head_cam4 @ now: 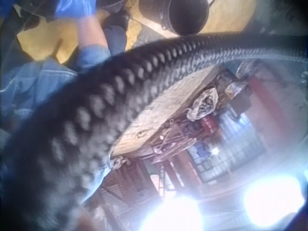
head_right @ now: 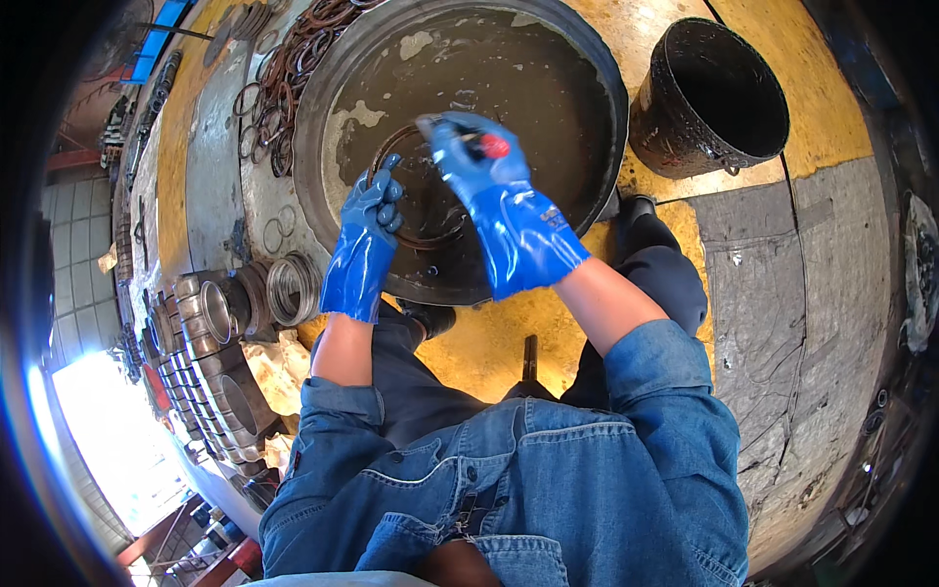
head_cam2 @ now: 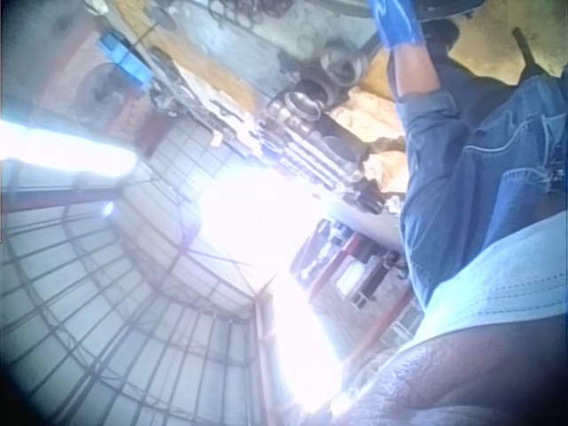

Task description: The person uses a brush to scrub a metal ring inside a bucket containing liquid.

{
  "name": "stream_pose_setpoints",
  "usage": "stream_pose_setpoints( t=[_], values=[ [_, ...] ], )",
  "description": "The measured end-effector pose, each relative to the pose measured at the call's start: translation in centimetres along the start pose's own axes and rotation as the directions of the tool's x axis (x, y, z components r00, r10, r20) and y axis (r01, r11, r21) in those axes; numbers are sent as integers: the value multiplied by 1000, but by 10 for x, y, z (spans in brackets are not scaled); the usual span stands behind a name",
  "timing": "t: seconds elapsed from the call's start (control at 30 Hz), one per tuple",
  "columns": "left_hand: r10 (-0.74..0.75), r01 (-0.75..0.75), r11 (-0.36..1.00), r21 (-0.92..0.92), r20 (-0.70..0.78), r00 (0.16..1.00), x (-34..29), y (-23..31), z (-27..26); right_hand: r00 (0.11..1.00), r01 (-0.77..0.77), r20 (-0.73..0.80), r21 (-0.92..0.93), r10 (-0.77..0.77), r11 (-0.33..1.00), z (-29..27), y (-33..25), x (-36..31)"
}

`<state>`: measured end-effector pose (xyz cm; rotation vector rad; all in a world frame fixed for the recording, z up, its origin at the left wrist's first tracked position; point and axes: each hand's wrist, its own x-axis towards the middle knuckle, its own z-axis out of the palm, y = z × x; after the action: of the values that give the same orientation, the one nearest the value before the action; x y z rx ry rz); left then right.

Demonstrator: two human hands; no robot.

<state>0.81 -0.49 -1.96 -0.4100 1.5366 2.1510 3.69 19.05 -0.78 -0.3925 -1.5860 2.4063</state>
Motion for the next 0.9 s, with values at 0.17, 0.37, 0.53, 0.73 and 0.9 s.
stream_pose_setpoints(
  t=[0.17,0.37,0.53,0.73,0.9],
  values=[
    [26,-22,999,49,-74,997,4,-9,5,836,522,359,-289,-414,803,7,8,-7],
    [55,-57,998,41,42,998,-8,1,14,964,-224,-107,151,242,963,-31,31,24],
    [104,-104,994,26,11,994,-1,15,2,852,-515,4,-182,524,838,-63,31,5],
    [63,-62,995,72,-18,998,0,23,-4,994,-9,92,-512,65,859,-52,32,32],
    [38,-40,999,28,61,997,-6,27,-2,984,139,170,-499,-61,855,-39,2,33]
  ],
)
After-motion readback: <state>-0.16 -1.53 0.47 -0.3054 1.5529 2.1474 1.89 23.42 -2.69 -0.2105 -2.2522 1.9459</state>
